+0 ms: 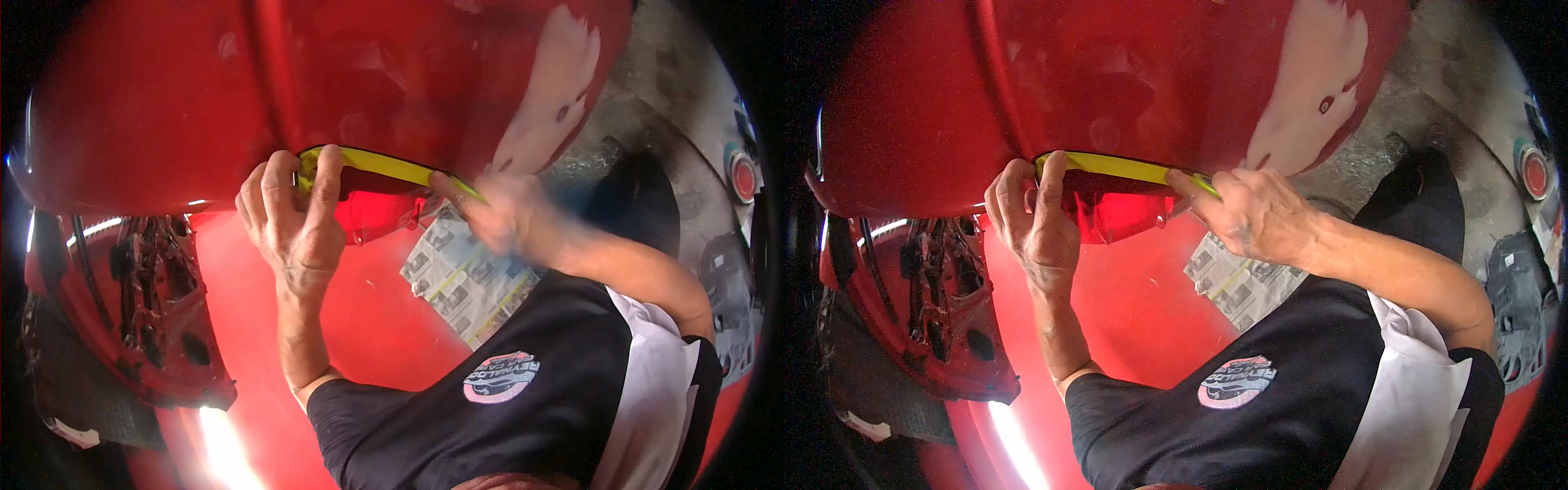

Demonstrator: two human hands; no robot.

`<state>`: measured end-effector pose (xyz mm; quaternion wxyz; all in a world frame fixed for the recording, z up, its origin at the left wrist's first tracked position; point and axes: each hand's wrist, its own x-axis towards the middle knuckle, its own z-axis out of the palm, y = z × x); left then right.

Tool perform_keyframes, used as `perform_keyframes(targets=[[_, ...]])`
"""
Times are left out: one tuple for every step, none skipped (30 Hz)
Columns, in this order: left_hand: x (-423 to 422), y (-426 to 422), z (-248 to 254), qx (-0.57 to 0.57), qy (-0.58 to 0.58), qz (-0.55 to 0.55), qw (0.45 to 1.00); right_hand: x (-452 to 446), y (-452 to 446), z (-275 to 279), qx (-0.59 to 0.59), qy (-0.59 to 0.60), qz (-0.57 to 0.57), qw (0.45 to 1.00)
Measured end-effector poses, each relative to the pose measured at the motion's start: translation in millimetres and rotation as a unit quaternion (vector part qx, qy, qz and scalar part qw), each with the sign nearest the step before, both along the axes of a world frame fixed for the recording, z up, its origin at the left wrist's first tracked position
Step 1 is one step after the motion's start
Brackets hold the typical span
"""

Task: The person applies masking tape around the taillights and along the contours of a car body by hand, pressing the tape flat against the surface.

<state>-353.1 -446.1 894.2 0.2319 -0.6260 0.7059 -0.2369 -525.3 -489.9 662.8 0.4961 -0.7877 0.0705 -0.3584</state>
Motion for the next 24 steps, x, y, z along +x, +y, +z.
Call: perform_keyframes(targets=[[1.3,-0.4,0.2,0.007,-0.006,-0.014,1.000,0.2,0.3,-0.8,0.006,0.002,0.003,1.000],[1.9,-0.6,0.1,0.014,-0.011,-0.027,0.999,0.4,-0.6,-0.4,0.006,0.002,0.003,1.000],[-1.4,-3.1,2.1,0.015,-0.010,-0.027,0.999,1.9,-2.6,2.8,0.009,0.000,0.001,1.000],[-10.2,-6.1,2.7,0.023,-0.010,-0.009,1.000,2.5,-3.5,3.9,0.011,-0.002,-0.001,1.000],[-15.8,-7.7,2.0,0.032,-0.010,0.010,0.999,2.9,-3.4,4.1,0.011,-0.002,-0.001,1.000],[-16.0,-6.4,0.0,0.032,-0.010,0.011,0.999,3.5,-2.5,4.4,0.014,0.006,0.003,1.000],[-14.6,-5.2,-3.2,0.028,-0.001,-0.009,1.000,4.0,-2.1,4.4,0.017,0.015,0.007,1.000],[-12.9,-4.1,-6.8,0.023,0.008,-0.030,0.999,4.6,-1.9,3.7,0.017,0.015,0.007,1.000],[-11.8,-2.7,-10.6,0.024,0.008,-0.029,0.999,4.9,-1.6,2.8,0.019,0.012,0.005,1.000],[-9.3,-1.5,-13.4,0.026,-0.018,-0.048,0.998,6.2,-1.8,3.3,0.022,0.010,0.003,1.000],[-8.3,-0.3,-16.1,0.028,-0.045,-0.068,0.996,6.8,-1.3,3.0,0.023,0.010,0.004,1.000],[-8.0,-0.2,-17.8,0.019,-0.062,-0.078,0.995,7.3,-1.1,2.8,0.022,0.016,0.005,1.000],[-9.2,1.2,-18.6,0.020,-0.062,-0.077,0.995,8.1,-0.2,3.0,0.022,0.022,0.007,0.999],[-10.9,2.8,-19.3,0.027,-0.088,-0.078,0.993,8.5,-0.5,3.9,0.023,0.022,0.008,0.999],[-11.9,4.3,-19.8,0.033,-0.114,-0.079,0.990,8.5,-1.5,5.0,0.021,0.025,0.005,0.999],[-8.5,9.3,-20.1,0.059,-0.131,-0.076,0.987,8.6,-2.2,5.9,0.019,0.028,0.001,0.999],[-8.4,12.0,-21.3,0.060,-0.131,-0.076,0.987,9.4,-1.6,6.6,0.019,0.029,0.002,0.999],[-9.7,13.6,-23.4,0.072,-0.139,-0.075,0.985,10.0,-1.5,6.8,0.017,0.029,0.001,0.999],[-11.0,15.7,-25.5,0.084,-0.147,-0.074,0.983,10.3,-1.3,7.2,0.016,0.030,0.001,0.999],[-11.2,19.5,-27.5,0.096,-0.153,-0.066,0.981,10.4,-1.0,8.6,0.018,0.032,0.002,0.999],[-13.7,20.7,-33.0,0.100,-0.151,-0.067,0.981,7.7,-0.4,5.4,0.020,0.034,-0.002,0.999],[-14.0,21.2,-35.6,0.104,-0.155,-0.070,0.980,6.4,0.5,4.1,0.021,0.036,-0.005,0.999],[-14.0,21.4,-37.6,0.108,-0.158,-0.073,0.979,4.8,5.3,0.2,0.025,0.039,-0.007,0.999],[-8.3,21.1,-29.9,0.106,-0.148,-0.070,0.981,6.4,11.6,1.5,0.005,0.017,-0.032,0.999]])
